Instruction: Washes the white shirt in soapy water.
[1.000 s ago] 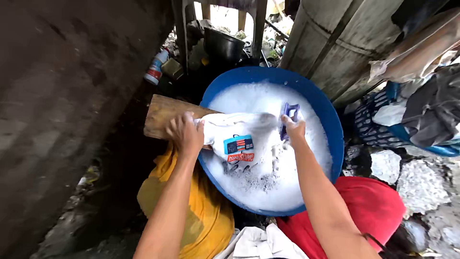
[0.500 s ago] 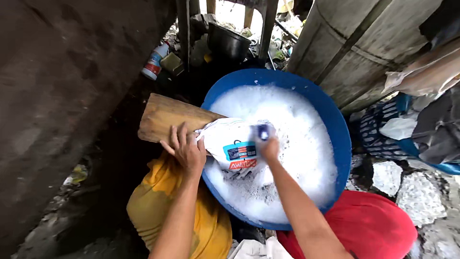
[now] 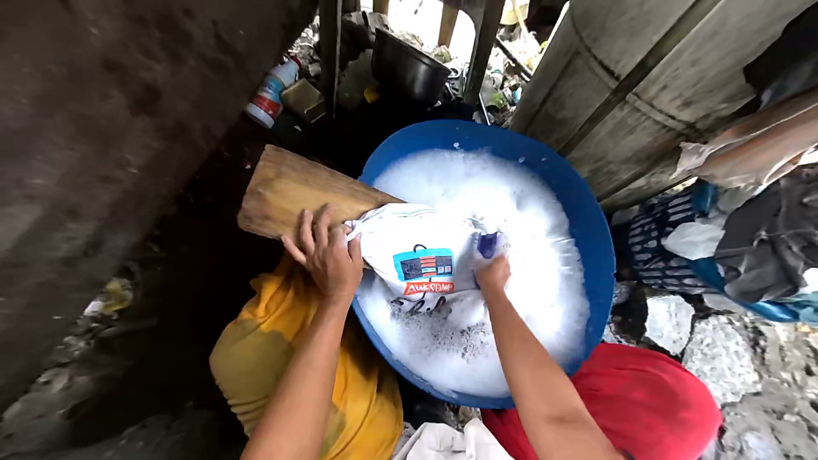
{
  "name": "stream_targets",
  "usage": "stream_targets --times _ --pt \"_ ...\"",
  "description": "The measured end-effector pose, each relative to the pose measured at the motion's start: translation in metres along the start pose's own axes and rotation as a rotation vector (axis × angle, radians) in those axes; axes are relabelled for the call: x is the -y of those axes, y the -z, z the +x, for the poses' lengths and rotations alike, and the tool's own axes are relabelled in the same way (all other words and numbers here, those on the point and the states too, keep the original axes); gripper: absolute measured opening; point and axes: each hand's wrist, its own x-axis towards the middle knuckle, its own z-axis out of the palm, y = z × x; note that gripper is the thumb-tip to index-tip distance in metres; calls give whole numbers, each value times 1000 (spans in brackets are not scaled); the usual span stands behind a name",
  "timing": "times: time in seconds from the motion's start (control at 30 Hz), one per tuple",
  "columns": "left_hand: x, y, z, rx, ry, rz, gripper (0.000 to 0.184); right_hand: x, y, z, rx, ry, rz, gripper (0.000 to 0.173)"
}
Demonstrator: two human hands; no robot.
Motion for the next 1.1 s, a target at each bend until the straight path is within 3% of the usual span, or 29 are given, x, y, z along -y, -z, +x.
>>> stream_targets --times 0.07,0.17,0.23,0.3,0.37,0.43,0.47,0.6,0.67,0.7,0.8,0.87,0.9,1.03,1.1 --pt "-2 -1 0 -26 7 18 30 27 -12 -27 0 82 56 62" --pt "0 1 1 -27 -10 16 29 86 -53 -115 75 522 139 63" --pt "1 4 -2 -10 -29 14 31 79 -60 -131 110 643 134 62" --pt "1 2 2 -16 -31 1 32 40 -46 -100 64 542 115 58" --pt "2 -1 1 -14 -10 -5 31 -3 -27 -64 -1 243 67 59" --pt "1 -3 1 -23 -2 -4 31 -12 -16 -46 -25 13 44 66" --pt "0 -3 3 -27 -4 4 31 -2 -20 -50 -45 29 67 65" --pt "-1 -2 3 -17 -9 4 31 79 -60 -124 29 546 179 56" --pt "0 1 3 11 -16 -2 29 81 -60 -127 70 654 158 58" --pt "1 1 4 13 -19 -5 28 66 -54 -109 60 622 149 56" --pt "0 -2 3 5 7 -1 28 1 -22 -35 -18 186 62 57" --pt "-2 -2 5 1 13 4 28 1 -9 -13 -28 -36 40 67" --pt "-2 -3 5 -4 11 7 29 16 -12 -20 -29 -11 67 66" --pt "-2 -1 5 -9 -6 47 29 118 -57 -102 91 517 197 61" --pt "2 1 4 -16 -29 38 30 122 -54 -99 161 588 186 63"
